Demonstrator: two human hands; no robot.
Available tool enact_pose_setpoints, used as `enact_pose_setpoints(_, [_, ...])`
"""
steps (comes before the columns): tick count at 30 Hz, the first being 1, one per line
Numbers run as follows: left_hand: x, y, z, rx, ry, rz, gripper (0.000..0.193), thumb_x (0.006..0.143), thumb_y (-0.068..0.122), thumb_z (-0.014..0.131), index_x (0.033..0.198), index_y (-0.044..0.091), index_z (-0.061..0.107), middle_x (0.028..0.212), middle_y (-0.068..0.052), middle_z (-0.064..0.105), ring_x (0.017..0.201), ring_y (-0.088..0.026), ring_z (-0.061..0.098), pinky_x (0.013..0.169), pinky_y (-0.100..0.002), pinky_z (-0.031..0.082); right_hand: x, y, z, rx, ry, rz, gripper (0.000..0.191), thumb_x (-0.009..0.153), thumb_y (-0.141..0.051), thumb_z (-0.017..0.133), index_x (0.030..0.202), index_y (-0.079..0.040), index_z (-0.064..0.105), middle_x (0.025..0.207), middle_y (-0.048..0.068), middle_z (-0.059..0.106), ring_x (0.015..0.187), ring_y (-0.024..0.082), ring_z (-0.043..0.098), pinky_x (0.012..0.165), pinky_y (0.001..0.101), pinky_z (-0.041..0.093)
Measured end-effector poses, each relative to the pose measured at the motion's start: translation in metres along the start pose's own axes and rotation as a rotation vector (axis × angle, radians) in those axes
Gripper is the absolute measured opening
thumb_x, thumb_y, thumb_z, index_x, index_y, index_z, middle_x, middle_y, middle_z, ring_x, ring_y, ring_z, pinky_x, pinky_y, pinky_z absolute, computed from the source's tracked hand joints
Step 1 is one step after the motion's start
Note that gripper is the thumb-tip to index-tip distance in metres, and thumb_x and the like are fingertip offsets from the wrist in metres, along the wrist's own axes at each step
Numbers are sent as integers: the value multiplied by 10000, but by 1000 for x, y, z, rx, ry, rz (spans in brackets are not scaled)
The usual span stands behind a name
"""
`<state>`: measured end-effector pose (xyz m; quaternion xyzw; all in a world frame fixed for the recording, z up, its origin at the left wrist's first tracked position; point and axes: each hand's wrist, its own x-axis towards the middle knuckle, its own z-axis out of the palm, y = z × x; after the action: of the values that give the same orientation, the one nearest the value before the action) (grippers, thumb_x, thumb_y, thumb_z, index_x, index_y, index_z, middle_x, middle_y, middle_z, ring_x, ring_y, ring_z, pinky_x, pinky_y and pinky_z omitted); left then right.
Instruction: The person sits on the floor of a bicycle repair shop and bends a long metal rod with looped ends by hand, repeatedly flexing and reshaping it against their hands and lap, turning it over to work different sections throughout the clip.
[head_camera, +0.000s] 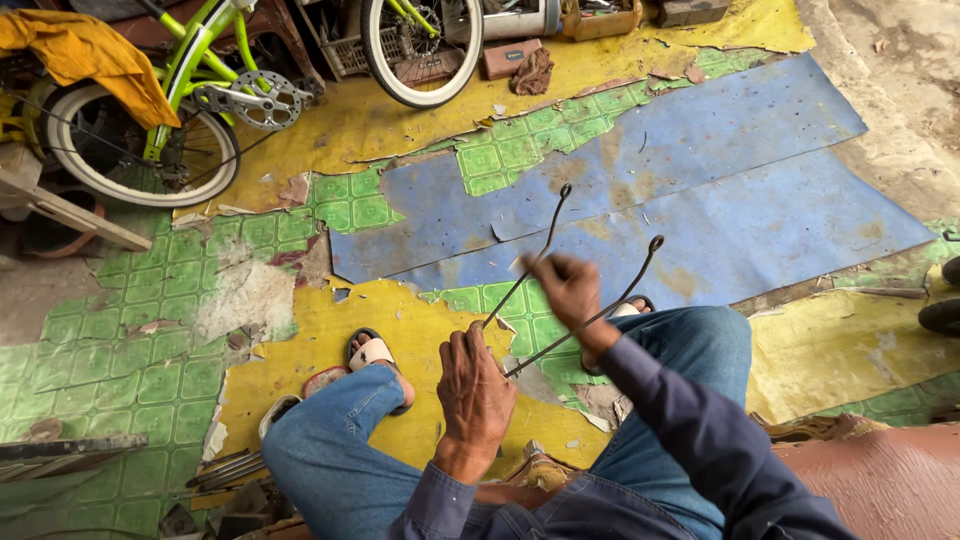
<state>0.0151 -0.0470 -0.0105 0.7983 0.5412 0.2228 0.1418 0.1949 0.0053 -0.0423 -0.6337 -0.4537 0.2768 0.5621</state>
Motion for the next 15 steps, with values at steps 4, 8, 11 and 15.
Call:
enact_pose_setpoints(4, [1,0,3,-58,-18,-27,512,754,-7,690,1243,-11,539,1066,-178,566,1008,-368,561,822,-458,515,7,-2,-4,-10,51,-41,367,1005,-258,733,759,12,703,590,-35,452,585,29,385,464,287,287])
enact_pose_setpoints(8, [4,-2,13,-136,2,-4,430,820,-2,653,1237,-30,551,1087,-194,596,1022,-378,577,842,-469,501,-34,-10,12,11,-201,-63,297,972,-257,708,843,5,761,601,-16,615,546,26,464,448,284,353])
enact_pose_setpoints(11, [7,-13,20,-214,-1,-16,388,833,-7,632,1216,-22,580,1080,-203,629,1030,-390,604,860,-474,498,-26,-11,8,-39,-167,-42,300,956,-271,701,842,-4,774,583,-17,640,521,21,487,416,284,354])
enact_pose_setpoints(15, [4,-24,28,-271,-36,-46,347,852,-2,609,1198,-17,604,1032,-220,659,971,-410,638,836,-484,505,14,-8,-10,-119,53,60,397,1004,-291,712,770,29,746,555,39,570,533,65,430,447,319,303])
